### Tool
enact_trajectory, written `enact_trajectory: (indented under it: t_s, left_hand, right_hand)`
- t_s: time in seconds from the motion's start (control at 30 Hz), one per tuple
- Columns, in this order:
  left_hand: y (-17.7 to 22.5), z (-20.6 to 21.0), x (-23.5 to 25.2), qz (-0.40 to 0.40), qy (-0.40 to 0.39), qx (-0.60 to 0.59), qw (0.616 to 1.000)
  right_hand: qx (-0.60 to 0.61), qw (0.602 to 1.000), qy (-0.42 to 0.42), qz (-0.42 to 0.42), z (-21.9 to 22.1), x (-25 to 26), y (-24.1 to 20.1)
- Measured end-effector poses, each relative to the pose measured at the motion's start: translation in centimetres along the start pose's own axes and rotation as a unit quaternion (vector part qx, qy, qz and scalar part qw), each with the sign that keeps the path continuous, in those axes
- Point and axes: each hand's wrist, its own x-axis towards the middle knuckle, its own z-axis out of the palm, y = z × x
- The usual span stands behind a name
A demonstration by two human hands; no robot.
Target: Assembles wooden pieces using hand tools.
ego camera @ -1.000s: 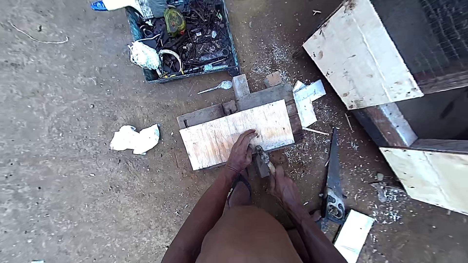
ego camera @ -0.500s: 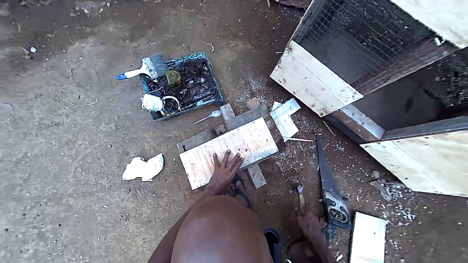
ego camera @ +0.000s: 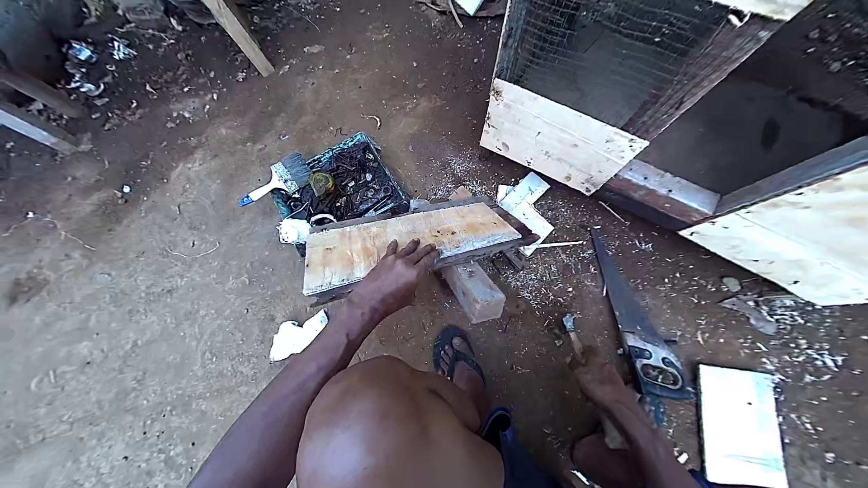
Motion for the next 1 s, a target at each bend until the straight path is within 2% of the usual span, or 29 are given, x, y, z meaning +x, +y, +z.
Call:
enact_trajectory:
  t_s: [0.1,0.23,0.3,0.33,0.37,0.4,0.43,0.5,0.6,0.67,0.8,0.9,1.0]
  left_hand:
    - [3.3,2.6,0.3,-0.033,0.015,-0.042,0.998]
    - [6.3,6.1,0.3,-0.049,0.073,-0.051,0.995]
    - [7.3,6.8,0.3,-0.056,0.080,-0.046,0.994]
    - [7.7,7.1,0.6,-0.059,0.083,-0.047,0.994]
    - [8.0,7.1,1.0,-0.064,0.088,-0.047,0.993]
    - [8.0,7.0,1.7,-0.070,0.101,-0.050,0.991]
    - [8.0,6.8,2.1,-0.082,0.114,-0.061,0.988]
    - [7.3,5.8,2.5,-0.129,0.125,-0.126,0.976]
    - [5.5,3.3,2.4,-0.254,0.145,-0.197,0.936]
    - [3.3,1.5,2.0,-0.304,0.174,-0.222,0.910]
    - [-1.3,-0.1,0.1,-0.302,0.265,-0.347,0.847]
    - [-2.0,0.7,-2.3,-0.296,0.308,-0.479,0.766]
    - [-1.5,3.2,-4.2,-0.304,0.313,-0.570,0.697]
  right_hand:
    - [0.124,0.982,0.062,-0.125,-1.8,-4.9,-2.9]
    - [0.193,0.898,0.209,-0.336,-4.3,-8.8,-7.1]
    - [0.164,0.869,0.262,-0.387,-3.2,-8.2,-8.2]
    - [0.098,0.886,0.258,-0.372,-2.3,-7.6,-8.3]
    - [0.002,0.925,0.200,-0.324,-2.1,-7.1,-8.4]
    - [-0.090,0.956,0.108,-0.256,-2.1,-6.3,-8.7]
    - [-0.148,0.965,0.039,-0.210,-1.5,-5.4,-8.4]
    - [-0.184,0.966,-0.012,-0.181,0.6,-3.9,-6.2]
    - [-0.172,0.973,-0.037,-0.149,2.9,-2.7,-2.8]
    - [-0.162,0.977,-0.062,-0.125,3.6,-1.7,-1.6]
    - [-0.140,0.981,-0.071,-0.117,4.4,0.5,-0.7]
    - [-0.077,0.988,-0.081,-0.107,4.5,1.7,-0.1]
    - [0.031,0.993,-0.077,-0.086,4.4,1.7,0.4]
